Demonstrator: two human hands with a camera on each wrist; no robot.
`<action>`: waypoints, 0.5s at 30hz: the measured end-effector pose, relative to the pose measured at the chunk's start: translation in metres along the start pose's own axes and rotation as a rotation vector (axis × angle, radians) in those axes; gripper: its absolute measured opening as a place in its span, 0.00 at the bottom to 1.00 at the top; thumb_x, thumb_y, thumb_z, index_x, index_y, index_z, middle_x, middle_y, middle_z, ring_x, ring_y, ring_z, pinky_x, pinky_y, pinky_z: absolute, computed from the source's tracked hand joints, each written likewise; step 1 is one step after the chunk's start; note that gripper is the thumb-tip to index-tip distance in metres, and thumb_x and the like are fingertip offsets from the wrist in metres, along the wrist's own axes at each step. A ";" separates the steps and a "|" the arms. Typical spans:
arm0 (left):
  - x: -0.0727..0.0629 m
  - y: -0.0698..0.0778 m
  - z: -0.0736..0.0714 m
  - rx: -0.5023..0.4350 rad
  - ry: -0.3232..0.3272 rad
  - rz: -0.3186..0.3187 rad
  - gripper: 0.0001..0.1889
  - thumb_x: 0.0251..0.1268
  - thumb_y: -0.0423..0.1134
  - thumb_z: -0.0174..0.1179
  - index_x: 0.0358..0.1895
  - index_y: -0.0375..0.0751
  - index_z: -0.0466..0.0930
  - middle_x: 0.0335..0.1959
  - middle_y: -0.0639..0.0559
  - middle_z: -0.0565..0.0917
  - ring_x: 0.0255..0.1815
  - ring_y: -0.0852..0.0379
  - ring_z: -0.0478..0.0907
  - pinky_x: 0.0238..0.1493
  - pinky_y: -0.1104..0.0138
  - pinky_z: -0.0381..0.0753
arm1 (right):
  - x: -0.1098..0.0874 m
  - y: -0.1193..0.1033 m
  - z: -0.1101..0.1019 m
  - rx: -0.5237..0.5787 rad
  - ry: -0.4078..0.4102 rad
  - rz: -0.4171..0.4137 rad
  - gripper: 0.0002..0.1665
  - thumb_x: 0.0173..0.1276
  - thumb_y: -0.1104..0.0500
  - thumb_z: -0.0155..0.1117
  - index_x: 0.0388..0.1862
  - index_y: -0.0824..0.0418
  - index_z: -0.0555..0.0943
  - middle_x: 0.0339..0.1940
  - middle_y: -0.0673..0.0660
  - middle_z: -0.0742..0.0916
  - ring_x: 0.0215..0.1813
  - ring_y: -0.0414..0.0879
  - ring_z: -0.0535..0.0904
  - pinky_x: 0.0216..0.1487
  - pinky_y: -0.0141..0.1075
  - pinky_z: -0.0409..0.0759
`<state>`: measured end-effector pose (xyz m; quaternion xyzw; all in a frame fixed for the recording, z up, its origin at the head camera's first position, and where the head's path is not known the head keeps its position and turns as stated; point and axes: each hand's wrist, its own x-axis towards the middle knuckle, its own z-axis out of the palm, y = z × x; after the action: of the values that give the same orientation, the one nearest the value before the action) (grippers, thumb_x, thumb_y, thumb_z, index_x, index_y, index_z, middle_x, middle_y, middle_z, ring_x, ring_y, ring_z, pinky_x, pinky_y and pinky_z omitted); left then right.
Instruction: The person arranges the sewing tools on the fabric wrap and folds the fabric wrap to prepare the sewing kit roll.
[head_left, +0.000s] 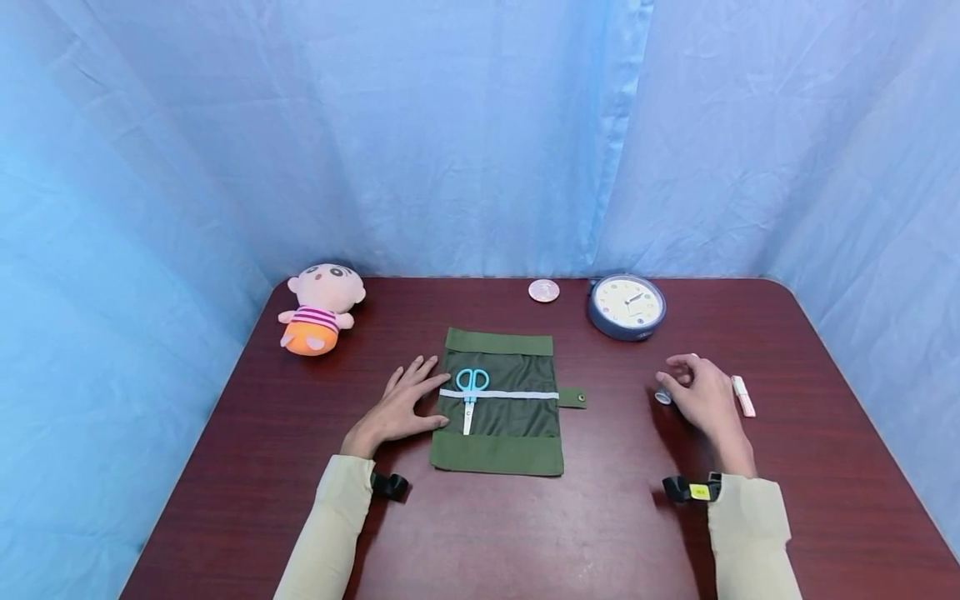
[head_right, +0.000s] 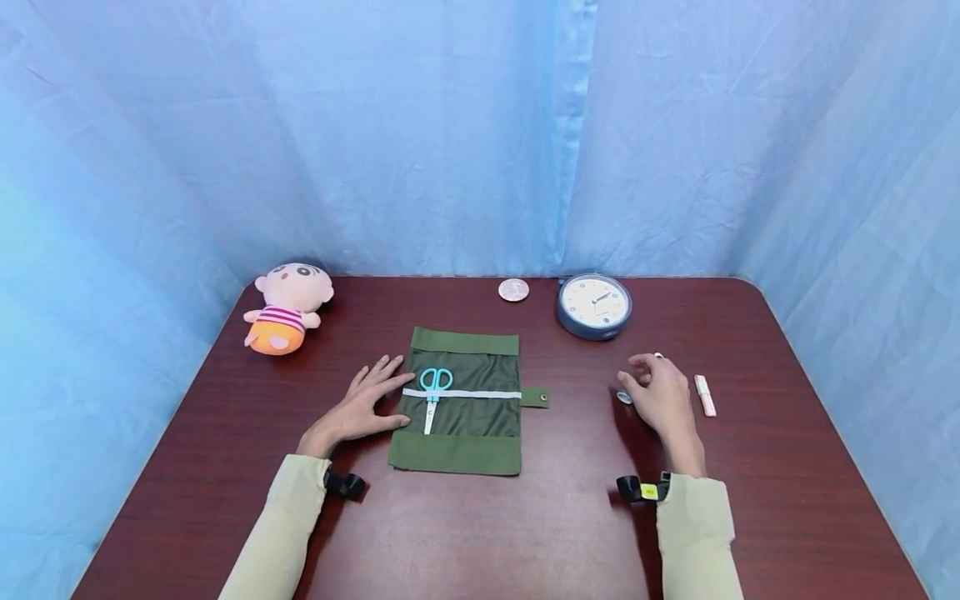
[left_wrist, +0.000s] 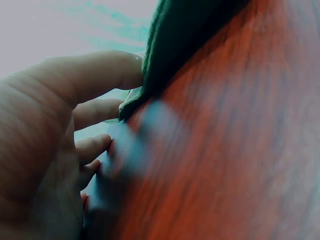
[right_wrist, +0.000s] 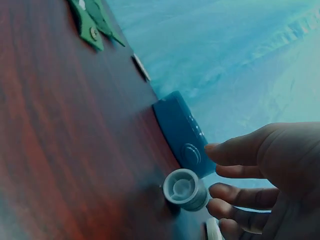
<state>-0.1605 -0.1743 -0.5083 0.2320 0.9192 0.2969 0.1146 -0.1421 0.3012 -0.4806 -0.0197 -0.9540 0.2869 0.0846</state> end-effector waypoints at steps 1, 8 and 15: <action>0.000 0.000 0.000 -0.002 0.000 0.000 0.37 0.62 0.51 0.68 0.74 0.48 0.68 0.83 0.43 0.54 0.85 0.40 0.42 0.81 0.39 0.39 | -0.001 0.000 0.000 -0.007 -0.002 -0.003 0.20 0.69 0.57 0.66 0.53 0.71 0.81 0.43 0.70 0.87 0.43 0.60 0.82 0.47 0.52 0.74; -0.001 0.001 -0.001 0.004 -0.013 -0.009 0.38 0.62 0.51 0.67 0.75 0.47 0.68 0.83 0.43 0.53 0.85 0.40 0.41 0.81 0.39 0.38 | -0.007 0.005 0.002 -0.030 -0.009 -0.004 0.20 0.68 0.58 0.67 0.51 0.72 0.81 0.42 0.70 0.87 0.40 0.58 0.83 0.42 0.48 0.76; 0.001 -0.001 0.000 0.007 -0.009 -0.014 0.38 0.62 0.50 0.68 0.75 0.47 0.67 0.83 0.43 0.53 0.85 0.40 0.41 0.82 0.40 0.38 | -0.010 0.008 0.003 -0.023 -0.056 0.023 0.18 0.69 0.57 0.66 0.48 0.70 0.82 0.38 0.67 0.89 0.38 0.58 0.87 0.43 0.48 0.77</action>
<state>-0.1616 -0.1742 -0.5090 0.2275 0.9213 0.2917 0.1202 -0.1331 0.3058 -0.4887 -0.0235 -0.9590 0.2771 0.0546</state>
